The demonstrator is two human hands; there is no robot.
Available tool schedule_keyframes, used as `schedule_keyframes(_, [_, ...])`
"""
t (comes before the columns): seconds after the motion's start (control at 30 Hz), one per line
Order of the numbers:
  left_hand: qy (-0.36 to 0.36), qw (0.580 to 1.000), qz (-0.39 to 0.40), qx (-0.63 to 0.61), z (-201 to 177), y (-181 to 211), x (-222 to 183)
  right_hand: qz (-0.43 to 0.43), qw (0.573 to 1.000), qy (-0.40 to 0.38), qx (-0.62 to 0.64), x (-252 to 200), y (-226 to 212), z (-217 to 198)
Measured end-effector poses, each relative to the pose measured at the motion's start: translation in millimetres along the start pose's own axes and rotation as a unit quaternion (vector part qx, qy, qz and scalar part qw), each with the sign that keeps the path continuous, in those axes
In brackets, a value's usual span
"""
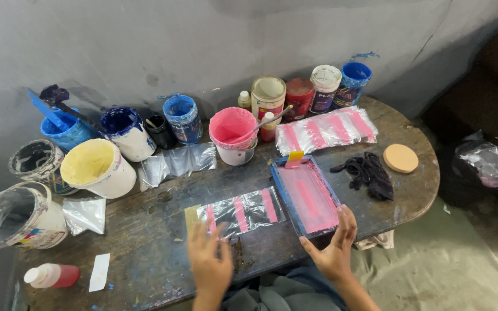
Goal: Applying pink ink to a screen frame using a spreader and brush, followed by cleaning the work surface and handling plastic strips.
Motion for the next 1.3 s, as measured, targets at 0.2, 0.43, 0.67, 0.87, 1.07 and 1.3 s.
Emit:
schedule_keyframes(0.2, [-0.175,0.967,0.065,-0.172,47.6,110.9,-4.6,0.000,1.000,0.005,0.005,4.1,0.3,-6.9])
schedule_keyframes(0.43, [-0.210,0.961,0.042,-0.173,68.8,129.3,-23.3,-0.030,0.999,0.018,-0.007,2.1,11.9,-12.7])
schedule_keyframes(0.67, [-0.229,0.960,0.020,-0.162,81.8,114.5,-30.4,0.163,0.975,0.033,0.148,7.5,40.8,-26.2])
schedule_keyframes(0.87, [-0.206,0.967,0.019,-0.150,87.2,110.5,-31.6,0.336,0.904,0.026,0.261,16.8,56.7,-33.4])
schedule_keyframes(1.07, [-0.120,0.981,0.059,-0.138,79.6,107.6,-27.4,0.353,0.871,0.025,0.341,4.9,98.5,-19.4])
schedule_keyframes(1.3, [-0.087,0.981,0.036,-0.169,47.6,88.2,-31.3,0.278,0.886,0.021,0.372,3.3,66.7,-17.4])
Point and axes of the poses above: each hand's wrist, its own x-axis towards the middle knuckle, its own z-axis out of the palm, y = z × x, the point moved 5 cm from there along x, towards the middle knuckle, and after that the axes turned 5 degrees about y, right-handed, at the moved point
